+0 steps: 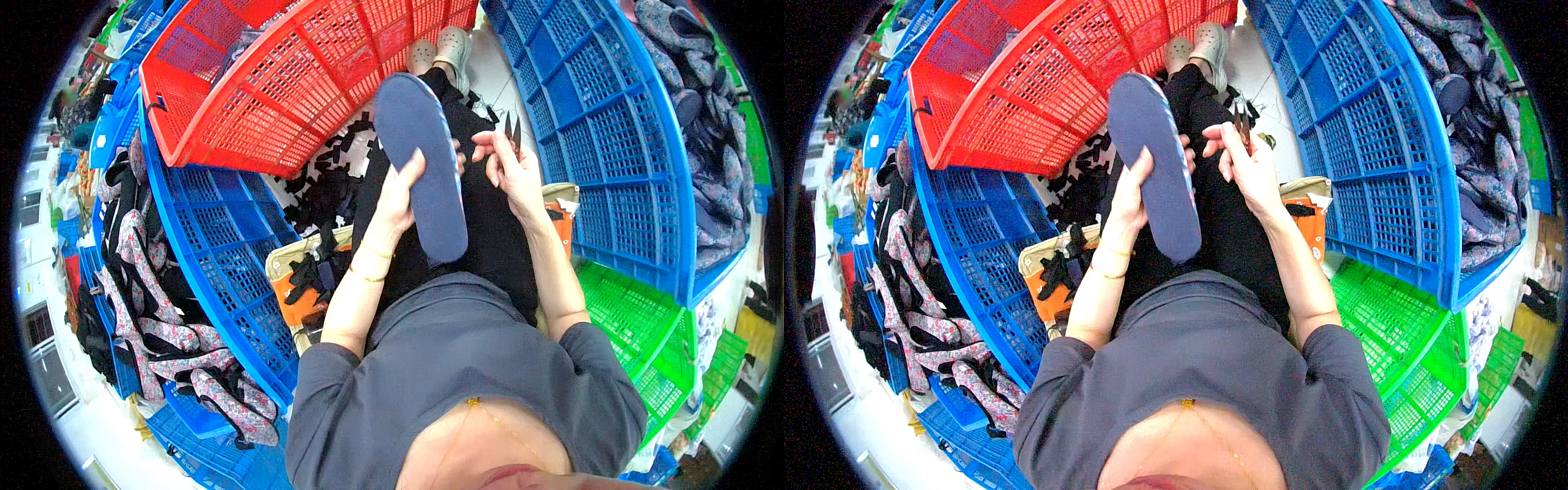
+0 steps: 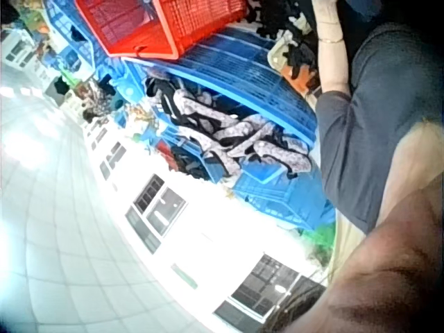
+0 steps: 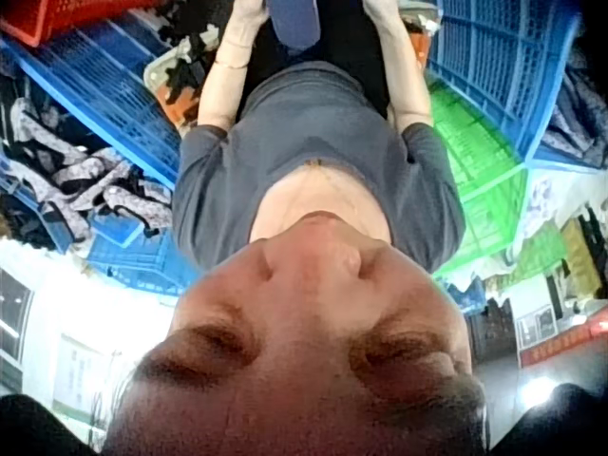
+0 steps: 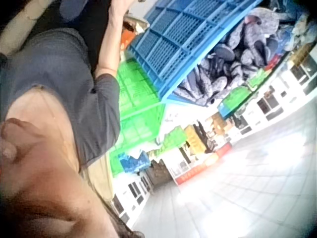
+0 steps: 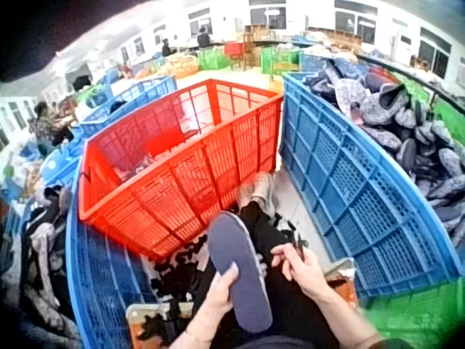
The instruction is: The person sits in a workshop surrounded by crates of footwear and uses scissors to trim excess fabric from the edges of floral-patterned slippers. They handle the slippers one at a time, cutting loose threads and fabric scraps, and occasionally placing finished items into a red crate.
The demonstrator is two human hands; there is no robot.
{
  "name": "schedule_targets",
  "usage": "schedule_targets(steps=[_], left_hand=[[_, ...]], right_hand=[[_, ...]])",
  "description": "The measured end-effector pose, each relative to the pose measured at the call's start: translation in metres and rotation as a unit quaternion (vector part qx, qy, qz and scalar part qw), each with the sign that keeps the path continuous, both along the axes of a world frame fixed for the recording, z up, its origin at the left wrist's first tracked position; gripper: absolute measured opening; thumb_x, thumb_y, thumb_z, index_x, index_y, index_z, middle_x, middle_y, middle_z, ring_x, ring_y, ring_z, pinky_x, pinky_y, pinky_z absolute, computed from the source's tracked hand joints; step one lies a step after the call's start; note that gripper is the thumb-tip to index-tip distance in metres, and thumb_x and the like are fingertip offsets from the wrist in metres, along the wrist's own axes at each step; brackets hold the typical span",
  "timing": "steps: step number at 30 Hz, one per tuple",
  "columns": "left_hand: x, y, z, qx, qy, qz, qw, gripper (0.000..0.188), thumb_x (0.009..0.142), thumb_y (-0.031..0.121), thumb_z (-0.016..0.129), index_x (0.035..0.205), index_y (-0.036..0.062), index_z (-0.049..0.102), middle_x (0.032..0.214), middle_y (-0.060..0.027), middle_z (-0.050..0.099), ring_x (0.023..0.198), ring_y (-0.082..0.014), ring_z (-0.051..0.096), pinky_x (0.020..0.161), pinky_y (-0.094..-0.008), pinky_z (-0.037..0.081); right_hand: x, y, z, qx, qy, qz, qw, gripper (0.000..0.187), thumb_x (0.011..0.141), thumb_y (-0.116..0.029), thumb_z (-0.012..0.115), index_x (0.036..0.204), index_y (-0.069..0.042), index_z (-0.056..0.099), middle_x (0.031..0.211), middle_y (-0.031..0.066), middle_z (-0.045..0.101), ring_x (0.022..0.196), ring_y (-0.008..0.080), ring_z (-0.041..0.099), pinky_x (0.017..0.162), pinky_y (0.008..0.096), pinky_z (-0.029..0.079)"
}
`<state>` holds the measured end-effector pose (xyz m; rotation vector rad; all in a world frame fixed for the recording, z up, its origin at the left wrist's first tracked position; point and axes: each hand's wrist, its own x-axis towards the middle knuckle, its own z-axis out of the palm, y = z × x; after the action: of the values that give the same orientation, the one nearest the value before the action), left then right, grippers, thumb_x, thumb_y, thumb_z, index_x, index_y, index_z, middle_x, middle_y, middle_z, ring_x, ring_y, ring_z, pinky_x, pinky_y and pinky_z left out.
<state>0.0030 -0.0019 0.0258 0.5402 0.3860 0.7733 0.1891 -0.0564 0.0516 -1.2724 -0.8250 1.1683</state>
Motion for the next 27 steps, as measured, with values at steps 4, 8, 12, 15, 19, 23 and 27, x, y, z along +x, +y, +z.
schedule_targets(steps=[4,8,12,15,19,23,27], left_hand=[[0.005,0.028,-0.013,-0.018,-0.049,0.070,0.996,0.061,0.096,0.043,0.054,0.134,-0.0028,0.042,0.129,-0.0158,0.056,0.112,-0.0254,0.059,0.096,-0.0402,0.050],[0.015,0.032,-0.012,0.009,-0.024,0.145,0.989,0.060,0.095,0.043,0.056,0.137,0.0037,0.039,0.128,-0.0126,0.055,0.113,-0.0227,0.056,0.098,-0.0399,0.047],[0.021,0.032,-0.009,-0.021,0.033,0.153,0.987,0.049,0.096,0.030,0.059,0.136,0.0083,0.041,0.121,-0.0076,0.057,0.105,-0.0178,0.057,0.095,-0.0349,0.046],[0.022,0.038,-0.009,0.064,0.144,0.153,0.976,0.035,0.095,0.021,0.061,0.125,0.0043,0.052,0.113,-0.0039,0.059,0.099,-0.0118,0.055,0.090,-0.0289,0.045],[0.012,0.057,-0.005,0.131,0.222,0.134,0.957,0.047,0.093,0.016,0.062,0.135,-0.0004,0.045,0.128,-0.0086,0.055,0.112,-0.0174,0.053,0.100,-0.0334,0.042],[-0.007,0.156,0.099,0.359,0.340,0.284,0.822,0.062,0.092,0.034,0.063,0.133,-0.0091,0.045,0.127,-0.0153,0.055,0.109,-0.0212,0.053,0.098,-0.0359,0.041],[-0.084,0.281,0.153,0.367,0.179,0.519,0.751,0.062,0.091,0.031,0.066,0.134,-0.0048,0.039,0.127,-0.0151,0.051,0.109,-0.0226,0.052,0.095,-0.0374,0.043]], right_hand=[[-0.012,-0.018,-0.016,-0.050,-0.021,0.032,0.998,0.034,0.100,-0.030,0.051,0.100,0.001,0.064,0.081,0.0058,0.066,0.063,0.0083,0.057,0.067,0.0235,0.047],[-0.036,-0.042,-0.012,-0.082,-0.014,0.046,0.995,0.054,0.083,-0.027,0.076,0.121,0.003,0.052,0.104,0.0070,0.062,0.095,0.0123,0.059,0.090,0.0284,0.046],[-0.038,-0.042,-0.025,-0.104,-0.044,0.007,0.994,0.062,0.075,-0.022,0.083,0.122,0.003,0.049,0.102,0.0080,0.061,0.094,0.0148,0.059,0.087,0.0299,0.048],[-0.034,-0.041,-0.036,0.030,-0.263,-0.071,0.962,0.054,0.079,-0.020,0.078,0.120,-0.001,0.049,0.091,0.0106,0.067,0.076,0.0169,0.065,0.072,0.0296,0.053],[-0.046,-0.051,-0.020,-0.009,-0.309,0.023,0.951,0.055,0.082,-0.025,0.076,0.123,-0.002,0.047,0.098,0.0172,0.066,0.081,0.0178,0.065,0.075,0.0315,0.053],[0.016,-0.014,0.036,0.020,-0.329,0.005,0.944,0.046,0.082,-0.027,0.077,0.118,-0.007,0.056,0.096,0.0062,0.065,0.075,0.0124,0.062,0.066,0.0277,0.053],[0.140,0.021,0.115,0.105,-0.366,-0.244,0.892,0.030,0.087,-0.025,0.069,0.107,-0.004,0.062,0.089,0.0043,0.067,0.073,0.0127,0.063,0.063,0.0276,0.052]])
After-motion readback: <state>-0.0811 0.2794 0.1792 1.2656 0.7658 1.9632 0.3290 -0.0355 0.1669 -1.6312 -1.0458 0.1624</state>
